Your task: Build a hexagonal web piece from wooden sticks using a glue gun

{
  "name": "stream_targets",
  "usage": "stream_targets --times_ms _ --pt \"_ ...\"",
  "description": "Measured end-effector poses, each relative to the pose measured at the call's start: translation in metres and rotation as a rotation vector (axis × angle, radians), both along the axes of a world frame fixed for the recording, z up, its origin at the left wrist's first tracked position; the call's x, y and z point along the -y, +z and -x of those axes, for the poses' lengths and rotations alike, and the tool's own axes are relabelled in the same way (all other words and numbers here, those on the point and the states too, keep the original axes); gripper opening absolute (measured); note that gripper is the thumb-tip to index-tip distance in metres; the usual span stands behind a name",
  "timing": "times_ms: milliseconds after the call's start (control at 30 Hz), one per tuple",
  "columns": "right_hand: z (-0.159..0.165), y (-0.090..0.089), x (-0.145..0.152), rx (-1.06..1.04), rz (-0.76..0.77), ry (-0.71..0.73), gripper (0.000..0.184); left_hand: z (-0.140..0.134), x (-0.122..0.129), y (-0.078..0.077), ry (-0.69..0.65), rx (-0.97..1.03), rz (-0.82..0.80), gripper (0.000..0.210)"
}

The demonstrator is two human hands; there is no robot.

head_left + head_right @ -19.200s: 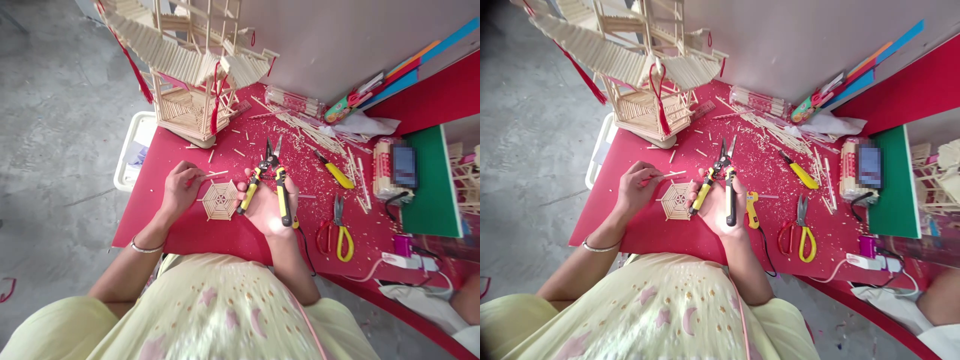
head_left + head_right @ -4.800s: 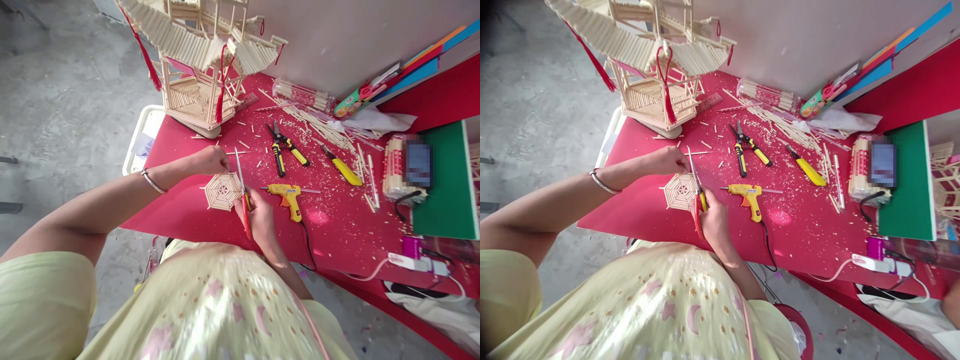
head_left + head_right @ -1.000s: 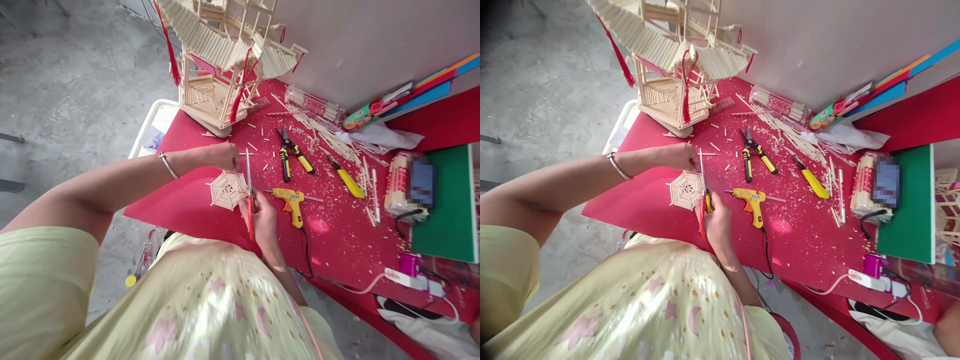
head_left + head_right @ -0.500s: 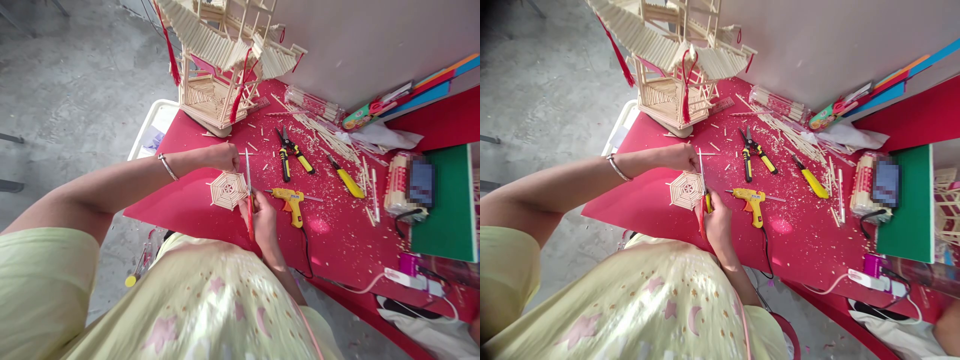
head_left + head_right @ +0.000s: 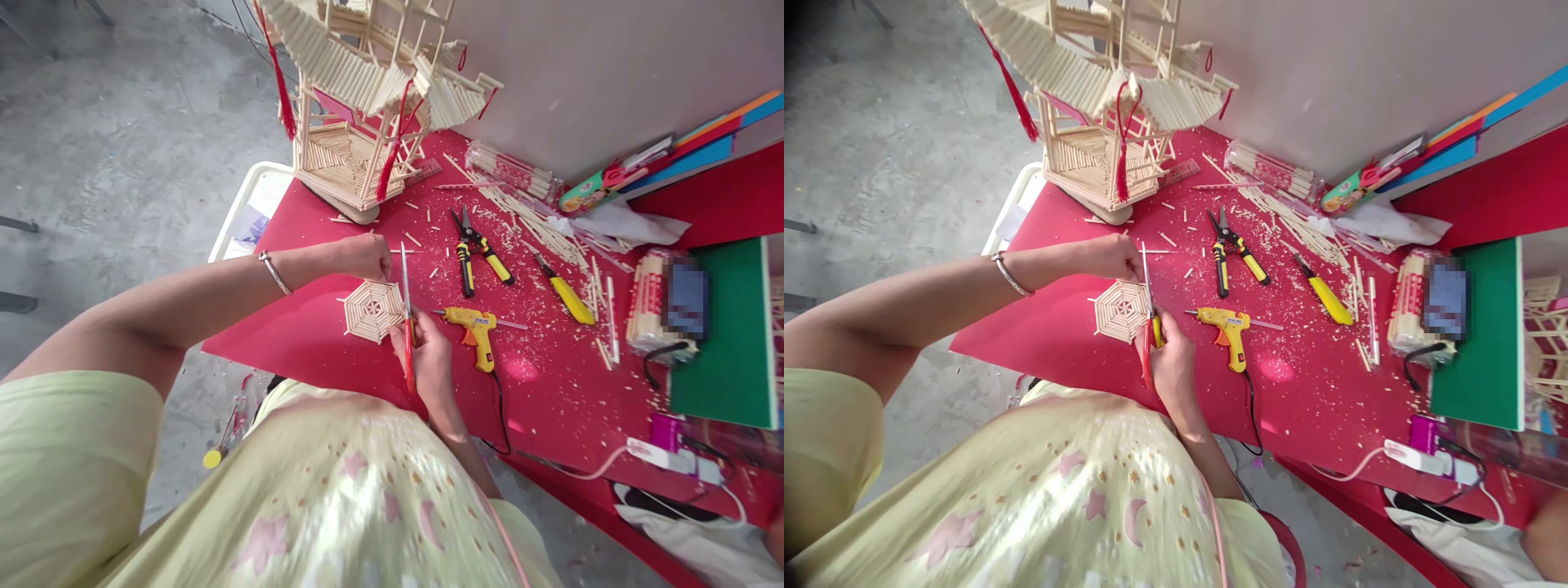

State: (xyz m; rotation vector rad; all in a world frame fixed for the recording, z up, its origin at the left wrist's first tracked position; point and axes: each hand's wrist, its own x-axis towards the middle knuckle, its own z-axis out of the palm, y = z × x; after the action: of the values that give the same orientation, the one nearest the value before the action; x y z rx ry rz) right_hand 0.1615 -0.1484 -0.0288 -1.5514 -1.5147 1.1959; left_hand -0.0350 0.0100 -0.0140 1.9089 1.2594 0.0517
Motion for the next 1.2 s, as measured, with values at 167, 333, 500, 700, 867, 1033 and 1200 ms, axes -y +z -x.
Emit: stream_targets --times_ms 167,333,500,700,867,1033,1200 --pt "-0.0003 -0.0008 0.0007 0.004 0.010 0.000 0.042 0.0023 -0.0017 -0.0008 -0.010 0.017 0.007 0.020" --pt "0.0005 -0.0007 0.0008 -0.015 0.011 -0.002 0.044 0.0028 -0.0048 -0.0030 -0.020 0.003 0.027 0.019" --pt "0.0009 -0.0009 0.0003 -0.005 0.006 -0.008 0.044 0.0039 -0.0053 -0.0055 -0.042 0.031 0.011 0.020" --pt "0.0000 -0.0030 0.0002 -0.002 -0.002 -0.004 0.043 0.0015 -0.0020 -0.0012 -0.018 0.002 0.014 0.020" --pt "0.0003 -0.0039 0.0005 -0.003 0.000 -0.006 0.042 0.0006 -0.0006 0.0004 -0.010 -0.002 0.013 0.017" --pt "0.0008 -0.0038 0.0004 -0.012 0.001 -0.014 0.045 0.0004 -0.0002 0.0007 0.007 0.005 0.015 0.016" --pt "0.0007 -0.0037 0.0007 -0.012 -0.008 -0.013 0.044 0.0001 0.0002 0.0017 0.002 0.004 0.021 0.017"
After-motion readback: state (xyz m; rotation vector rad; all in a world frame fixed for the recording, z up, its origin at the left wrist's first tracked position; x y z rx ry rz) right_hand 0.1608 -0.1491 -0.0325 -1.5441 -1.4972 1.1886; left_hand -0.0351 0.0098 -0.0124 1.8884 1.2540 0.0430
